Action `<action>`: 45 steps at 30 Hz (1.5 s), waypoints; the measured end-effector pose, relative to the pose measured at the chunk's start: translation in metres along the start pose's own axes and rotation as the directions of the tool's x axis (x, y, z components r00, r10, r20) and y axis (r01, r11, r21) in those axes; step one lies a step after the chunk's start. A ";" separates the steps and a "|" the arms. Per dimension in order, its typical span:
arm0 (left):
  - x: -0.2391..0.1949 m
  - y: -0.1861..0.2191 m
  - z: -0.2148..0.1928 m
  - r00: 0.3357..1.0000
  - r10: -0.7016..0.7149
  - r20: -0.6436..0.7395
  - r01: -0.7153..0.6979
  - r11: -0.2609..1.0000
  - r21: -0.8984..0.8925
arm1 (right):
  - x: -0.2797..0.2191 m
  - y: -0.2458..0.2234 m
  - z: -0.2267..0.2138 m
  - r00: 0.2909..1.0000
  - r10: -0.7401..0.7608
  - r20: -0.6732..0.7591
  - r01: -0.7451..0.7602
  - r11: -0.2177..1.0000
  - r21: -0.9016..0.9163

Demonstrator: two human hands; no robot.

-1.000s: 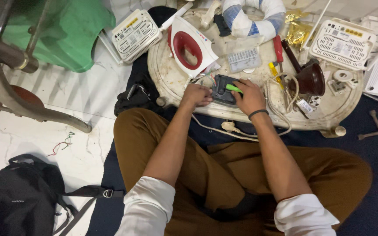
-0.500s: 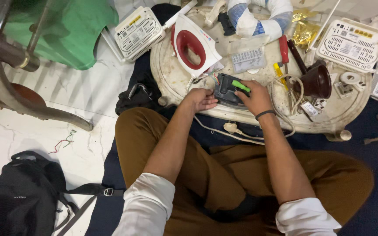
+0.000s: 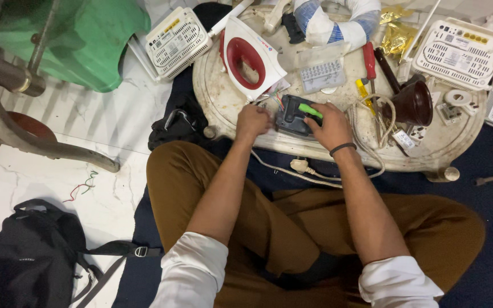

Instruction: The person sits on the floor and uses a green-handled screwdriver to manipulate screws and wires inside a small black electronic device. They repeatedly tighten and loosen screws while adjusting internal components.

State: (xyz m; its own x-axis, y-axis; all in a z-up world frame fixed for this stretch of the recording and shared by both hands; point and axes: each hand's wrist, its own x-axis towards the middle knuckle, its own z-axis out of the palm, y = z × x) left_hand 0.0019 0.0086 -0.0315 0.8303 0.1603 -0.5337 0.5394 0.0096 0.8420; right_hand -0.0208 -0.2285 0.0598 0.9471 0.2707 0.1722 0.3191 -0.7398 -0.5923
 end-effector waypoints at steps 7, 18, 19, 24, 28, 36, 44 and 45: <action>-0.011 0.008 -0.006 0.995 0.099 -0.023 -0.096 0.989 0.111 | -0.003 -0.011 -0.003 0.999 0.033 -0.007 -0.034 0.999 -0.039; -0.030 0.014 0.000 0.982 0.185 0.025 -0.182 0.921 0.344 | -0.005 -0.015 -0.001 0.999 0.035 -0.015 -0.036 0.998 -0.057; -0.032 0.014 0.000 0.983 0.183 0.016 -0.175 0.912 0.371 | -0.006 -0.014 0.000 0.998 0.055 -0.002 -0.055 0.997 -0.054; -0.038 0.014 0.002 0.926 0.378 -0.013 -0.325 0.812 0.484 | -0.004 -0.009 0.004 0.998 0.013 -0.062 -0.014 1.000 -0.026; -0.040 0.016 0.001 0.940 0.341 -0.014 -0.286 0.811 0.510 | -0.003 -0.004 0.007 0.998 -0.056 -0.041 0.052 0.995 -0.090; -0.047 0.031 -0.006 0.974 0.221 -0.051 -0.166 0.850 0.501 | 0.002 -0.001 0.008 0.999 0.028 0.016 -0.026 0.990 -0.137; -0.052 0.054 -0.033 0.907 0.358 -0.221 -0.170 0.793 0.585 | 0.003 -0.005 0.004 0.999 0.040 0.023 -0.037 0.993 -0.110; -0.054 0.053 -0.031 0.912 0.344 -0.223 -0.149 0.784 0.603 | 0.002 -0.005 0.003 0.999 0.048 0.025 -0.045 0.993 -0.108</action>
State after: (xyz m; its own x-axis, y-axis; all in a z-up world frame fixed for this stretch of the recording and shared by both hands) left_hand -0.0188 0.0308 0.0445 0.9118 0.3692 -0.1796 0.3839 -0.6116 0.6918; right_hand -0.0202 -0.2222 0.0608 0.9601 0.2503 0.1244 0.2783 -0.8135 -0.5107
